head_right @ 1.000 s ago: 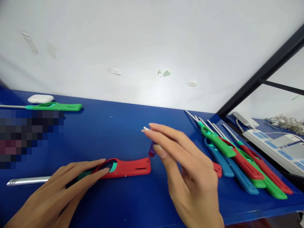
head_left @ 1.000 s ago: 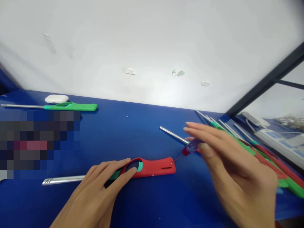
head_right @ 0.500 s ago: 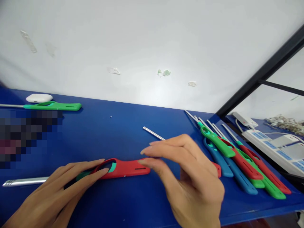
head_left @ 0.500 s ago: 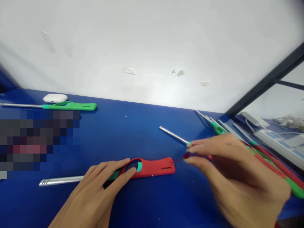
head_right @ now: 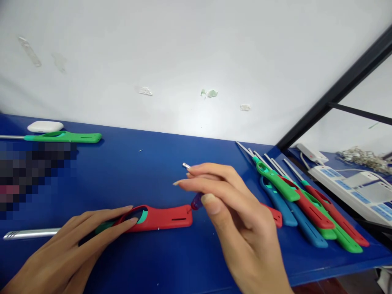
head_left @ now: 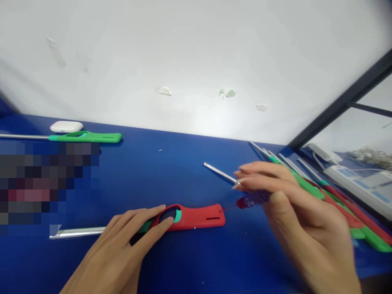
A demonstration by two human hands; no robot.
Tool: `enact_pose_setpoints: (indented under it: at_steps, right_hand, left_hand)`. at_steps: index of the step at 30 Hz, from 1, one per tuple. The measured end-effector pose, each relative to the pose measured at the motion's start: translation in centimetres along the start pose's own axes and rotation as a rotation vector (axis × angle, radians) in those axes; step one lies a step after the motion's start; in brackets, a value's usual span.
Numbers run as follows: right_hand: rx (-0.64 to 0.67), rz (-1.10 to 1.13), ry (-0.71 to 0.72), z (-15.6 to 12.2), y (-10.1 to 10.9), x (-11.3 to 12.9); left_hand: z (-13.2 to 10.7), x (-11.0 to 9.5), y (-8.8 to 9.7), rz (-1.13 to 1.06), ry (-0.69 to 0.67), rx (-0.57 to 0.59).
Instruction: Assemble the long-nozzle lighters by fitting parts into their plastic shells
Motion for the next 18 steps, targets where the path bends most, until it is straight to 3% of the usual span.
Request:
enact_pose_setpoints:
  at_steps: [2, 6, 12, 16, 18]
  right_hand:
    - [0.014, 0.079, -0.006, 0.0, 0.0, 0.0]
    - [-0.087, 0.074, -0.015, 0.0, 0.0, 0.3]
    - [0.052, -0.02, -0.017, -0.1, 0.3, 0.3]
    - [-0.117, -0.056, 0.036, 0.0, -0.3, 0.3]
    - [-0.119, -0.123, 0.057, -0.1, -0.3, 0.4]
  left_hand:
    - [0.0, 0.0, -0.1, -0.005, 0.017, 0.016]
    - [-0.1, -0.2, 0.0, -0.013, 0.022, 0.011]
    - [-0.1, -0.1, 0.2, -0.008, 0.009, -0.027]
    - [0.6, -0.7, 0.4, -0.029, 0.048, -0.054]
    - [1.1, -1.2, 0.6, -0.045, 0.083, -0.067]
Point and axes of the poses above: each hand's wrist, its own z-axis towards the middle knuckle, its own y-axis out of the back of the hand, x = y × z, the point moved 1 cm from there along z, towards the middle knuckle, and after that the axes turned 6 degrees about x, right-handed, at the moved point
